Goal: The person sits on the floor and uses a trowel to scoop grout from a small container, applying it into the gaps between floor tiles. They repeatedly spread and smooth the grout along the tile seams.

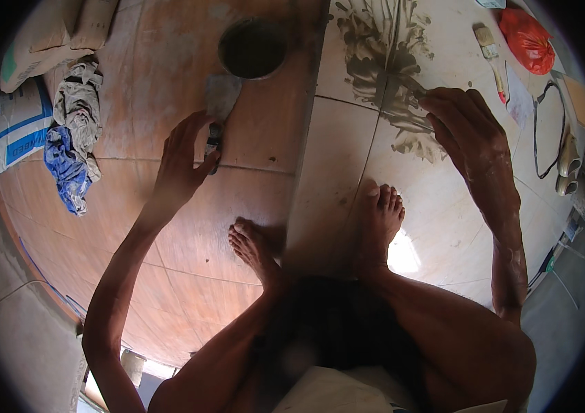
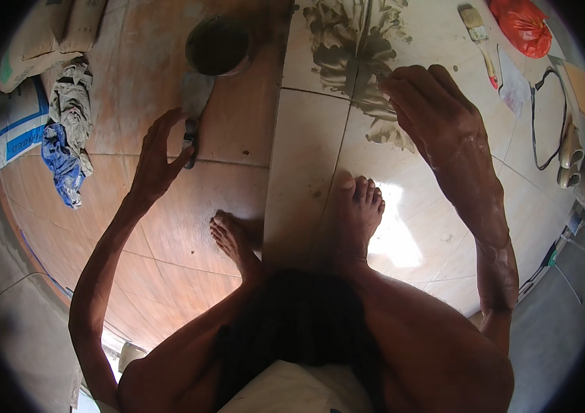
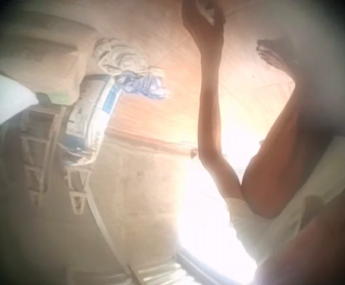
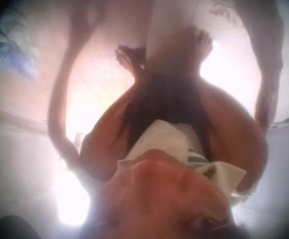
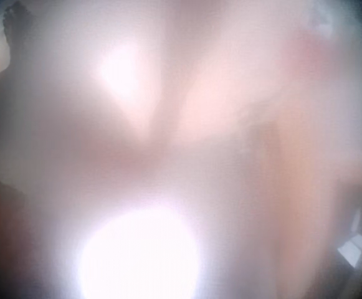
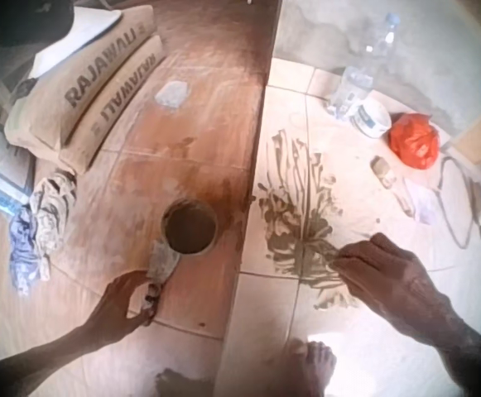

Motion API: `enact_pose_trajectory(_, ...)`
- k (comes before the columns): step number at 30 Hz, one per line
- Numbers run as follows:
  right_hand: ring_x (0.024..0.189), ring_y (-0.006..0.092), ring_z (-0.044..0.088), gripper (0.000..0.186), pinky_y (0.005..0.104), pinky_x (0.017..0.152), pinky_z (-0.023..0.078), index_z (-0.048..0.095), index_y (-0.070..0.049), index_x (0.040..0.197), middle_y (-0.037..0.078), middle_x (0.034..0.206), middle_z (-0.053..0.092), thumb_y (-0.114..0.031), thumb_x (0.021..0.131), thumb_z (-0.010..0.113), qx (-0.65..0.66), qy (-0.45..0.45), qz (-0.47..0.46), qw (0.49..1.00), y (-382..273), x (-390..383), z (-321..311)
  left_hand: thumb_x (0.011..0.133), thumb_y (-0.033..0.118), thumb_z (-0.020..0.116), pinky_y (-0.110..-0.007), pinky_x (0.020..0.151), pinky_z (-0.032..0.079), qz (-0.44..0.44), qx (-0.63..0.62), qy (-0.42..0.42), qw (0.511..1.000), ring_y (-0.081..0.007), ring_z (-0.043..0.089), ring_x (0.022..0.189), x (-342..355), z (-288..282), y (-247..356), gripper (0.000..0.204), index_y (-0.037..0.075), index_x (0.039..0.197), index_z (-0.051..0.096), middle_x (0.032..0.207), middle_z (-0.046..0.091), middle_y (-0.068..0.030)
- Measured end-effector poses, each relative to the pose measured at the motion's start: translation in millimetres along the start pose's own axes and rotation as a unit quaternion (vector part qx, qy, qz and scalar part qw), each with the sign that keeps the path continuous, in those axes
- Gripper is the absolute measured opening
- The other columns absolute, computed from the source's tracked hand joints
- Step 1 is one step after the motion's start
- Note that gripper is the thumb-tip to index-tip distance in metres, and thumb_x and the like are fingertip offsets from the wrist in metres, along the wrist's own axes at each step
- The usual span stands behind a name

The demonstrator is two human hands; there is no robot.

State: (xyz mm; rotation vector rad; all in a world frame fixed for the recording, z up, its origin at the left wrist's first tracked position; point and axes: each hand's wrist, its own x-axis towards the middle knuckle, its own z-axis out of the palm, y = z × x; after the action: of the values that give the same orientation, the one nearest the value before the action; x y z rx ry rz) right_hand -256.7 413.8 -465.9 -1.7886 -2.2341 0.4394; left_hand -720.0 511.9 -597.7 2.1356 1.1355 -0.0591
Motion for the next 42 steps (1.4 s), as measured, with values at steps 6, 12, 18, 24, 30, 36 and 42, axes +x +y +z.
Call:
enact_pose_trajectory(6, 0.113, 0.0302, 0.076, 0.042, 0.0441, 0.092, 0.067, 0.077, -0.002, 0.123, 0.009, 0.127, 0.078, 0.011, 0.084, 0.079, -0.012, 0.027, -0.08, 0.996, 24.2, 42.2, 2.6, 0.102, 0.017, 0.081, -0.054, 0.132, 0.034, -0.01, 0.008, -0.005, 1.0, -0.0368, 0.042, 0.162, -4.2, 2.5, -5.1, 0.075, 0.015, 0.168, 0.047, 0.174, 0.047, -0.0139)
enact_pose_trajectory(12, 0.124, 0.0298, 0.075, 0.037, 0.0433, 0.1, 0.065, 0.08, -0.005, 0.122, 0.007, 0.135, 0.078, 0.012, 0.089, 0.076, 0.023, -0.018, 0.017, 0.999, 23.1, 4.4, 1.9, 0.102, 0.017, 0.081, -0.054, 0.133, 0.033, -0.007, 0.002, 0.001, 1.0, -0.0375, 0.041, 0.162, 1.0, -1.2, -1.3, 0.077, 0.014, 0.169, 0.045, 0.174, 0.046, -0.0137)
enact_pose_trajectory(18, 0.124, 0.0305, 0.076, 0.041, 0.0433, 0.104, 0.064, 0.081, -0.008, 0.126, 0.008, 0.132, 0.079, 0.013, 0.091, 0.076, -0.019, -0.017, 0.082, 0.996, 41.3, -29.6, -20.7, 0.1, 0.015, 0.082, -0.054, 0.133, 0.033, -0.008, -0.003, 0.001, 1.0, -0.0382, 0.04, 0.163, -9.5, 5.4, -10.6, 0.079, 0.014, 0.17, 0.045, 0.174, 0.047, -0.0137)
enact_pose_trajectory(24, 0.121, 0.0281, 0.076, 0.04, 0.0407, 0.1, 0.062, 0.082, -0.01, 0.121, 0.004, 0.129, 0.08, 0.013, 0.089, 0.077, -0.039, 0.005, 0.073, 0.997, 58.0, -71.4, 3.9, 0.098, 0.013, 0.083, -0.055, 0.134, 0.032, 0.004, -0.013, -0.009, 1.0, -0.0377, 0.041, 0.162, 0.0, 3.3, -4.8, 0.081, 0.015, 0.169, 0.045, 0.174, 0.046, -0.0133)
enact_pose_trajectory(30, 0.115, 0.027, 0.076, 0.029, 0.0411, 0.098, 0.063, 0.081, -0.009, 0.118, 0.003, 0.128, 0.078, 0.006, 0.093, 0.081, -0.006, 0.031, 0.083, 0.996, 59.3, -45.3, 7.3, 0.1, 0.013, 0.082, -0.054, 0.134, 0.033, 0.023, -0.013, 0.004, 1.0, -0.0376, 0.041, 0.162, 4.0, 2.2, -4.1, 0.077, 0.014, 0.168, 0.046, 0.174, 0.047, -0.0133)
enact_pose_trajectory(36, 0.117, 0.0256, 0.077, 0.036, 0.0399, 0.1, 0.066, 0.082, -0.012, 0.125, 0.004, 0.128, 0.078, 0.005, 0.094, 0.081, -0.034, 0.033, 0.122, 0.991, 79.1, -62.5, 5.7, 0.101, 0.015, 0.081, -0.053, 0.134, 0.033, 0.023, -0.006, 0.014, 1.0, -0.0375, 0.041, 0.162, 6.8, 3.7, -3.2, 0.076, 0.014, 0.169, 0.046, 0.175, 0.046, -0.0133)
enact_pose_trajectory(42, 0.113, 0.0261, 0.078, 0.04, 0.0378, 0.101, 0.067, 0.082, -0.011, 0.127, 0.003, 0.13, 0.078, 0.008, 0.092, 0.08, 0.0, 0.066, 0.097, 0.993, 62.9, -33.0, -1.2, 0.1, 0.013, 0.081, -0.053, 0.133, 0.033, 0.035, 0.012, 0.011, 0.999, -0.0372, 0.041, 0.162, 2.4, 3.3, -7.8, 0.077, 0.014, 0.169, 0.046, 0.175, 0.046, -0.0131)
